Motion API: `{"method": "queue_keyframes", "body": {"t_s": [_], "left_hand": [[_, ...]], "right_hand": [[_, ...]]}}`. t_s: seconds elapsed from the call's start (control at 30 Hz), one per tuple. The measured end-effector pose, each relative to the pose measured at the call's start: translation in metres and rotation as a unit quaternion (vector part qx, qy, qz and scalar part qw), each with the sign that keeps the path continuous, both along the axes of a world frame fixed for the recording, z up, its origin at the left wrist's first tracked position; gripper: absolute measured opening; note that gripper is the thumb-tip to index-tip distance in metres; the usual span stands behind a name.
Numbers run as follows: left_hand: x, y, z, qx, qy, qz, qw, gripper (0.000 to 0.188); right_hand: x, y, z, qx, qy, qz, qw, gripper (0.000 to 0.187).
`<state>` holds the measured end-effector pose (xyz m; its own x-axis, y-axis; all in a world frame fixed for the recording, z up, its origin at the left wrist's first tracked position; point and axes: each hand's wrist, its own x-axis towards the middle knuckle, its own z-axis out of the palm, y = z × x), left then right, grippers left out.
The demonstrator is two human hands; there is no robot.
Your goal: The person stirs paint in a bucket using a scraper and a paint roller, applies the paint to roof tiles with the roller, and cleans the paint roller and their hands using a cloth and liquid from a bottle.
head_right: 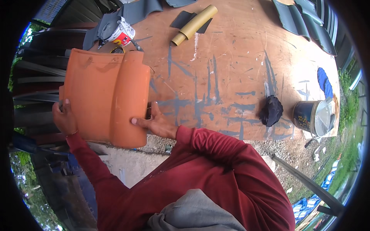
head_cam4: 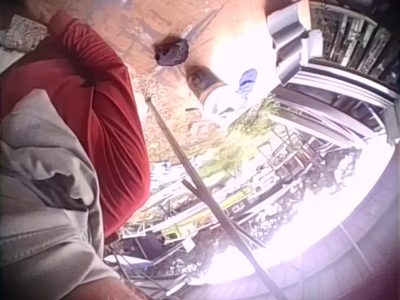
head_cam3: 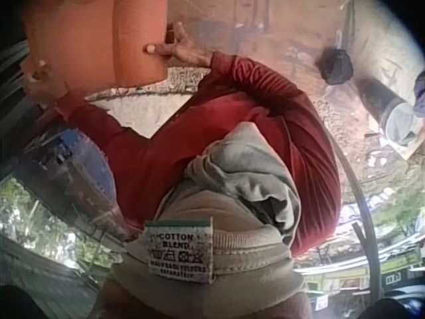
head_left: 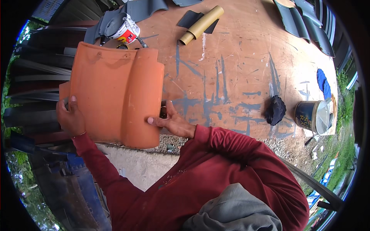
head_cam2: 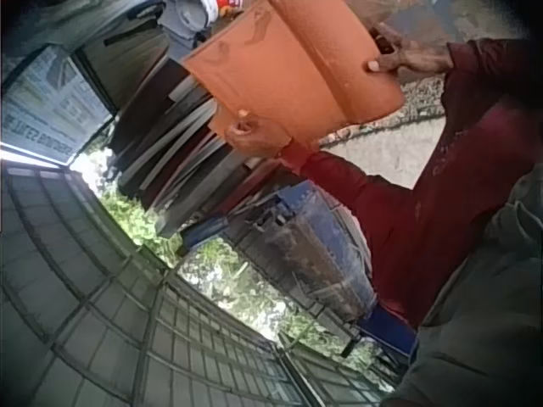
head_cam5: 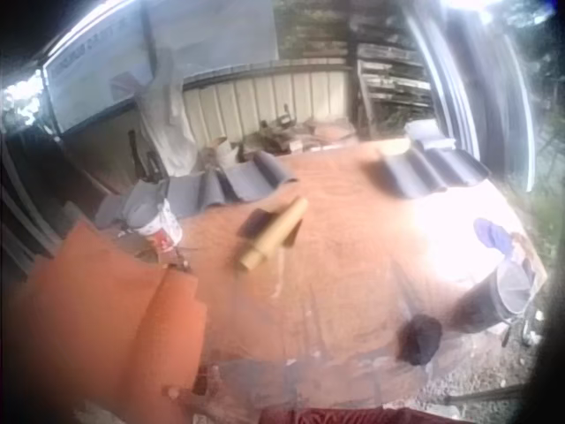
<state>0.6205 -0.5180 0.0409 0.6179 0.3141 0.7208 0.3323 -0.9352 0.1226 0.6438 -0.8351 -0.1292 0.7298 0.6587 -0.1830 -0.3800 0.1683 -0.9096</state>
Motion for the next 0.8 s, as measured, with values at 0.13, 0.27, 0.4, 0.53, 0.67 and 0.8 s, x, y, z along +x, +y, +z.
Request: {"method": "queue_keyframes", "body": {"t_s": [0.13,0.27,0.4,0.53,0.67,0.8], "left_hand": [[0.027,-0.132,-0.021,-0.089,-0.015,-0.133,0.987,0.033],[0.075,-0.224,-0.102,-0.14,-0.045,-0.228,0.963,0.027],[0.132,-0.268,-0.206,-0.226,0.019,-0.247,0.942,0.026],[0.161,-0.289,-0.293,-0.355,0.076,-0.217,0.906,0.023],[0.158,-0.256,-0.355,-0.321,0.112,-0.158,0.927,0.022],[0.15,-0.252,-0.366,-0.312,0.118,-0.158,0.929,0.031]], "right_hand": [[-0.002,-0.089,-0.02,-0.014,0.061,-0.134,0.989,0.091],[0.003,-0.176,-0.101,-0.205,-0.001,-0.292,0.934,0.097],[0.01,-0.248,-0.123,-0.356,-0.011,-0.311,0.881,0.1],[0.017,-0.286,-0.111,-0.472,-0.014,-0.259,0.842,0.099],[0.005,-0.298,-0.141,-0.475,-0.135,-0.208,0.844,0.089],[-0.056,-0.349,-0.067,-0.418,-0.241,-0.281,0.83,0.051]]}}
